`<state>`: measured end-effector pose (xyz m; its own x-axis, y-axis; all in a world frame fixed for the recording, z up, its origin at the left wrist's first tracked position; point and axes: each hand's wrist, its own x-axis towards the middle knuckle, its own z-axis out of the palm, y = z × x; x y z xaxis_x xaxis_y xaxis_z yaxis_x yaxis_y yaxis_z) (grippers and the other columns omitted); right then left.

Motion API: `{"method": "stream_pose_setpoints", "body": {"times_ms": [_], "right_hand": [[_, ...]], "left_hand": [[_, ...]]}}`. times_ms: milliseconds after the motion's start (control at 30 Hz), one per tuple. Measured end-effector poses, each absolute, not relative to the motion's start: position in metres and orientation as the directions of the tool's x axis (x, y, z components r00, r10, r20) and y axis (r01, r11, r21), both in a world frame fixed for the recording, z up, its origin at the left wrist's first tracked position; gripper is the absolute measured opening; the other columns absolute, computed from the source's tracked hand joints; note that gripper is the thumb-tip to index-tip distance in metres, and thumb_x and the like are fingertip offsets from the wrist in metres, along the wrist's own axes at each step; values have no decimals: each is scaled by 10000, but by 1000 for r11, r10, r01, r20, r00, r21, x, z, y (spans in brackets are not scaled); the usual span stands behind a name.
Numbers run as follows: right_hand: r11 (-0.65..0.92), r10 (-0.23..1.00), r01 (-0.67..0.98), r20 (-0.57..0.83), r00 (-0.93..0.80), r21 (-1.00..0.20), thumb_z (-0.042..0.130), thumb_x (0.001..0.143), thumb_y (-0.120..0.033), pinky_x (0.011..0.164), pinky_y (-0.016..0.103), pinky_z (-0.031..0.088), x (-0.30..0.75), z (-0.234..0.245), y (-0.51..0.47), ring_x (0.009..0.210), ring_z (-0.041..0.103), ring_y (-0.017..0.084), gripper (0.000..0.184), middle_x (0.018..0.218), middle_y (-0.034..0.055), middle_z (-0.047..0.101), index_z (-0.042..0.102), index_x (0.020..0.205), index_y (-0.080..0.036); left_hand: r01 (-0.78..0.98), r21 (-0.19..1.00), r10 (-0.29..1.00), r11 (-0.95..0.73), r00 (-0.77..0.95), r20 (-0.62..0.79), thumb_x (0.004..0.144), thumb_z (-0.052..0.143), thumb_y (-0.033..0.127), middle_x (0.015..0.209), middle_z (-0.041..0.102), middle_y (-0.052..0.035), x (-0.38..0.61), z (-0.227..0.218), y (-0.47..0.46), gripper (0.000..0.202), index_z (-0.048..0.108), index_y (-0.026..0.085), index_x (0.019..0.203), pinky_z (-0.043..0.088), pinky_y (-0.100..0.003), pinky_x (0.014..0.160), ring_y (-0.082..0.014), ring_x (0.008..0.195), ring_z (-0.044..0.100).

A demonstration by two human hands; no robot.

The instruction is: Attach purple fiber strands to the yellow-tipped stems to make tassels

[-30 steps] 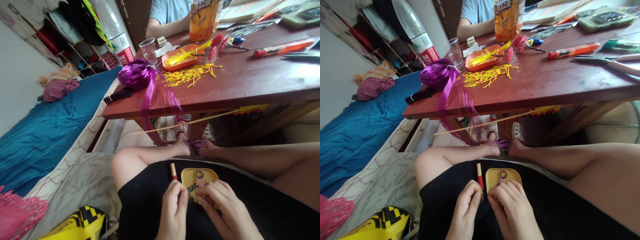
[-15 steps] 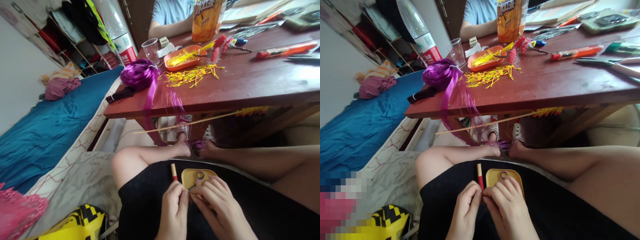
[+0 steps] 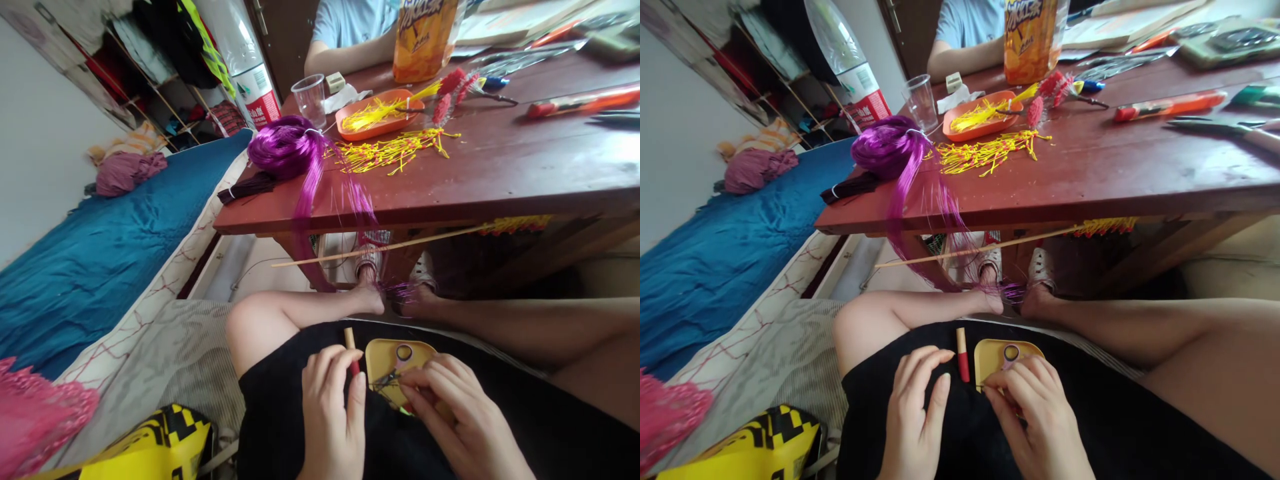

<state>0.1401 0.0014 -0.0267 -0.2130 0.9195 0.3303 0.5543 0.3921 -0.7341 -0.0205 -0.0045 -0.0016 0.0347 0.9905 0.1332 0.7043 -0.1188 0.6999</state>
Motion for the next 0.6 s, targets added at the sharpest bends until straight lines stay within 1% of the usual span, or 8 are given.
{"method": "stream_pose_setpoints", "body": {"times_ms": [67,133,200,267,333,433,500,600], "right_hand": [[379,925,547,329,-192,-747,492,857,-233,628,307,467,141,-26,1,634,550,184,110,622,1,553,548,764,-226],[387,922,534,333,-198,-751,497,857,-235,626,305,469,140,-26,0,628,550,182,107,618,-1,554,553,765,-228],[404,915,523,337,-224,-751,510,850,-232,634,306,473,139,-28,-1,633,557,180,88,625,-2,563,561,779,-228],[407,914,520,338,-226,-751,528,839,-239,641,308,479,140,-31,-2,638,562,182,48,627,-3,564,572,824,-227],[384,923,522,325,-204,-762,529,838,-254,639,307,483,141,-33,-3,651,565,187,55,639,2,568,575,850,-226],[354,935,510,294,-197,-784,504,853,-250,628,298,477,142,-33,-3,671,560,188,77,670,13,577,568,815,-231],[356,934,492,288,-211,-794,487,864,-237,649,309,467,140,-32,-3,676,553,187,102,672,11,573,562,796,-232],[371,928,485,303,-217,-792,482,871,-239,688,323,457,139,-33,-4,699,550,189,79,684,6,574,554,837,-232]], "left_hand": [[656,748,994,-106,47,99,852,466,198,939,627,-62,-21,-1,-6,213,582,202,1031,454,-236,597,-141,666,570],[588,806,996,-62,88,13,846,486,201,840,639,-44,-18,-2,-7,166,601,184,965,445,-204,519,-108,549,547],[573,818,992,-52,122,-22,839,498,182,735,621,-31,-16,-3,-6,112,609,167,832,451,-200,543,-118,576,567],[600,795,992,-85,128,9,839,492,154,687,593,-29,-15,-3,-5,141,590,159,737,457,-211,590,-137,640,582],[641,755,989,-138,128,72,836,492,133,699,578,-36,-15,-1,-3,149,581,153,717,459,-228,623,-144,668,575],[678,700,975,-222,159,155,824,517,131,734,557,-51,-15,1,-2,134,580,147,706,463,-247,659,-160,720,556],[686,679,965,-262,181,189,824,523,143,741,545,-54,-15,2,-2,133,577,147,702,466,-260,673,-167,739,542],[699,657,959,-283,198,202,833,516,158,735,543,-53,-14,1,-3,141,572,150,704,465,-277,675,-172,738,530]]}}
